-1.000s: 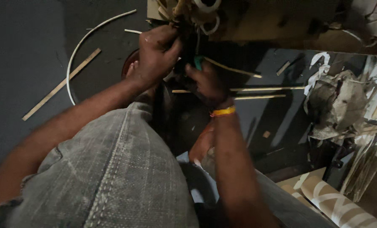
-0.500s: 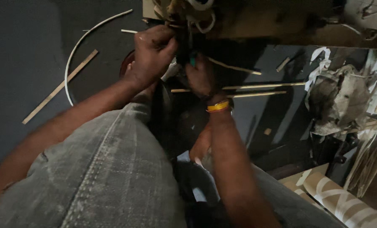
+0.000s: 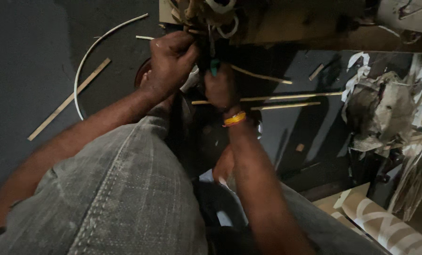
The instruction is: The person is seated on the floor repairing a piece of furniture. They use a hammer to tap a wooden dowel into a hole and then use pliers to adjust or secure a component underneath the furniture.
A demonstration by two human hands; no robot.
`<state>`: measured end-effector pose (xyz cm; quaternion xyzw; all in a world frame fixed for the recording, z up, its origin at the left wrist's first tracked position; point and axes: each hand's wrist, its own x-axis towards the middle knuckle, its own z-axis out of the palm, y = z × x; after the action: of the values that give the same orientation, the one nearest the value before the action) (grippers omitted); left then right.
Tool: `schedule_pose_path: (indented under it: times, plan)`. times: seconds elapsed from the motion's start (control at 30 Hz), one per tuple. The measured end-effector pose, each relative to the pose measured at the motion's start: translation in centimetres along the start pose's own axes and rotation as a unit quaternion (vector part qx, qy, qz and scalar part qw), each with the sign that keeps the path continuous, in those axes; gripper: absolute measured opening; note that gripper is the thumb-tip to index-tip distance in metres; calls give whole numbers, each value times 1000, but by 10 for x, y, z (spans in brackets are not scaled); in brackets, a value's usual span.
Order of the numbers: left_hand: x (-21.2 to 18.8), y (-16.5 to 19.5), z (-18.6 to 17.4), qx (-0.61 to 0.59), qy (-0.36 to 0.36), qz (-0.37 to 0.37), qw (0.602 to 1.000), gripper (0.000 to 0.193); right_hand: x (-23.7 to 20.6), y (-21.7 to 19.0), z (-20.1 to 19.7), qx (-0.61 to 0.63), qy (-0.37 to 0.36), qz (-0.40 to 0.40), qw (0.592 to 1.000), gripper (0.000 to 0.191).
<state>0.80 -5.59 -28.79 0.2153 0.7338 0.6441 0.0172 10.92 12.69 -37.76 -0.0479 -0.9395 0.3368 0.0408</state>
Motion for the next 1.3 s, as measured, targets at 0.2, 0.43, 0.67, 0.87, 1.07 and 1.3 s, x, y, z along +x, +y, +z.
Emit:
schedule_pose_path:
  times: [0.2, 0.43, 0.67, 0.87, 1.07, 1.3]
  plan:
    - [-5, -4, -1, -50, 14, -41, 998, 13, 2, -1, 9, -76, -138, 35, 987, 15]
    - [-4, -18, 10, -203, -4, -207, 957, 17, 4, -36, -40, 349, -160, 203, 901, 39]
    - [-4, -16, 9, 43, 2, -32, 999, 12, 3, -25, -30, 143, -196, 261, 934, 36]
    - [-2, -10, 2, 68, 18, 23, 997, 16, -22, 17, -8, 8, -111, -155, 982, 26]
    - [-1, -4, 7, 13, 39, 11, 999, 19, -27, -1, -17, 294, -132, 206, 924, 26]
    - [4, -7, -3, 169, -28, 153, 973, 25, -17, -32, -30, 396, -95, 158, 899, 27]
